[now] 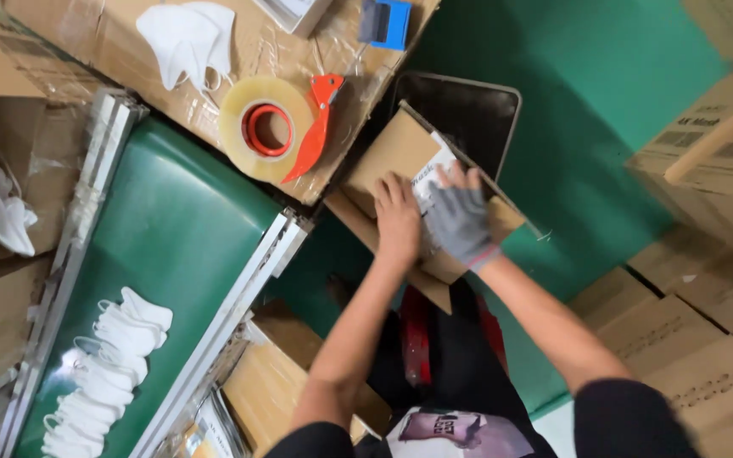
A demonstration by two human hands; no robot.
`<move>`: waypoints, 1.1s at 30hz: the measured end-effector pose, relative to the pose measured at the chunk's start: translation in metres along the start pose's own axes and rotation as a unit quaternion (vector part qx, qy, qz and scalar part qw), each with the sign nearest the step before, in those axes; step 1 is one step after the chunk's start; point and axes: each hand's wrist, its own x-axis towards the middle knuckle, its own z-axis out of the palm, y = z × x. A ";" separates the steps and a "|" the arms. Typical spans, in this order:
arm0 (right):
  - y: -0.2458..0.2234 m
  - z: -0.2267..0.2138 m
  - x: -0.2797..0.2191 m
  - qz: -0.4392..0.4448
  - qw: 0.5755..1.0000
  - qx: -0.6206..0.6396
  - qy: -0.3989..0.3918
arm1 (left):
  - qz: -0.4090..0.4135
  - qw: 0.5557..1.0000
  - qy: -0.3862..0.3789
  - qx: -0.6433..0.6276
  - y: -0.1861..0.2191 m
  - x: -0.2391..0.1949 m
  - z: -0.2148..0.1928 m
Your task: The person picks white face masks from a conveyor belt, stacks them, and places the stacks into cardboard boxes. The person then folds the box flaps, seals a box using a tape dispenser, and carries the sealed box to a stack of finished boxes.
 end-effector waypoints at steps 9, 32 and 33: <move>0.009 0.063 -0.008 -0.021 0.986 -0.057 -0.156 | -0.103 0.959 0.120 -0.234 -0.002 -0.048 -0.060; 0.002 0.008 -0.011 0.014 0.993 -0.045 -0.104 | -0.164 0.975 0.055 -0.136 -0.018 -0.017 0.027; -0.003 0.004 -0.011 0.003 0.991 -0.078 -0.111 | -0.151 0.971 0.061 -0.174 -0.020 -0.016 0.020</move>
